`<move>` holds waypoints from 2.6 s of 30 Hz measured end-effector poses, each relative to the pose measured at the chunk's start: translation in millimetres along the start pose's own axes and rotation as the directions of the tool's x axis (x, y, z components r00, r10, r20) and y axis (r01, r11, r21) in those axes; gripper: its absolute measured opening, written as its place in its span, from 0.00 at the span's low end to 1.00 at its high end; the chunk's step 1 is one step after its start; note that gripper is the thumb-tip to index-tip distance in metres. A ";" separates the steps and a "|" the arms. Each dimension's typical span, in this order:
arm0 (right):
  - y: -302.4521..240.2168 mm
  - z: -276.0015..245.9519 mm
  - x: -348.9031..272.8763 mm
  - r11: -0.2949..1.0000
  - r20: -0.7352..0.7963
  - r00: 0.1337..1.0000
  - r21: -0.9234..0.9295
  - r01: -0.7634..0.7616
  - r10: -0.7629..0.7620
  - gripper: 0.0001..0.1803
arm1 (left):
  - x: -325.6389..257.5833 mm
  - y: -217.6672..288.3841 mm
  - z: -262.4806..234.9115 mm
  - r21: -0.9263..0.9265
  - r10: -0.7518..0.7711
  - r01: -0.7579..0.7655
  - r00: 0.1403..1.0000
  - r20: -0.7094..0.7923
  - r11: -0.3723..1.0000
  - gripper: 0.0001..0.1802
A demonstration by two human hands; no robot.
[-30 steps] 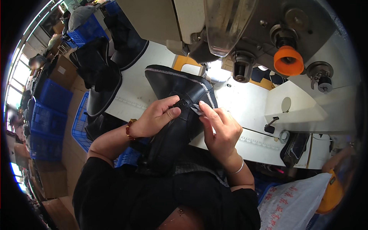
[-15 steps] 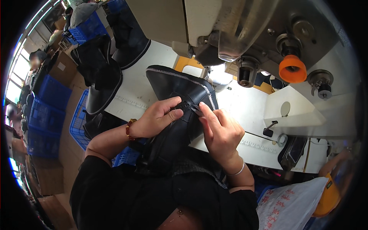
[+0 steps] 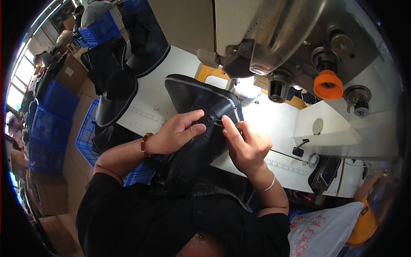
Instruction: Finishing and inspecting the internal lining and zipper area of a black boot using hand tools.
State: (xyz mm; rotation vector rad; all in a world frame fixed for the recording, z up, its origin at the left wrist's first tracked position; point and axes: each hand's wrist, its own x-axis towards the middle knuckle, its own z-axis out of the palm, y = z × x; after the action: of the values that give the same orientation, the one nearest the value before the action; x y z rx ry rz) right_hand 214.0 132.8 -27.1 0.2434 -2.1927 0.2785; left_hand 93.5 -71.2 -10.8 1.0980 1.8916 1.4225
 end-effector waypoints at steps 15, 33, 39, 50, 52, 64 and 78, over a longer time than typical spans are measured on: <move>6.3 17.6 -7.0 0.809 -0.028 0.958 0.543 -0.225 0.285 0.16 | 0.4 -3.4 1.9 0.010 0.024 -0.024 1.000 -0.008 1.000 0.23; -14.8 -2.2 10.8 0.820 0.109 0.952 0.485 -0.303 0.288 0.16 | 0.8 2.1 3.0 0.021 0.037 -0.037 0.999 -0.003 0.999 0.21; -13.4 8.8 24.7 0.852 0.079 0.983 0.490 -0.184 0.167 0.20 | 0.1 8.1 -0.4 0.104 0.040 -0.040 0.999 0.002 0.994 0.19; 6.3 15.4 18.3 0.806 -0.057 0.935 0.526 -0.271 0.351 0.09 | -1.2 7.8 -0.7 0.120 0.021 -0.021 1.000 0.000 0.993 0.20; 5.2 11.9 16.7 0.770 -0.002 0.953 0.589 -0.244 0.304 0.09 | -0.7 8.6 -0.2 0.096 0.015 -0.014 1.000 -0.007 0.995 0.21; -14.2 10.2 27.7 0.884 0.153 0.976 0.419 -0.207 0.156 0.16 | 0.6 6.2 0.7 0.165 0.087 -0.081 0.996 -0.027 0.983 0.18; -8.9 18.1 4.0 0.743 -0.092 0.914 0.617 -0.259 0.395 0.07 | 0.6 -2.4 4.0 0.091 0.061 -0.057 0.997 -0.036 0.994 0.20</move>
State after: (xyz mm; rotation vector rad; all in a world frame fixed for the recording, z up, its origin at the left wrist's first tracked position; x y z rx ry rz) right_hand 200.4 118.8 -33.5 0.1511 -1.8581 1.1557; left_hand 95.7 -68.9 -14.3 1.1860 1.9829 1.4119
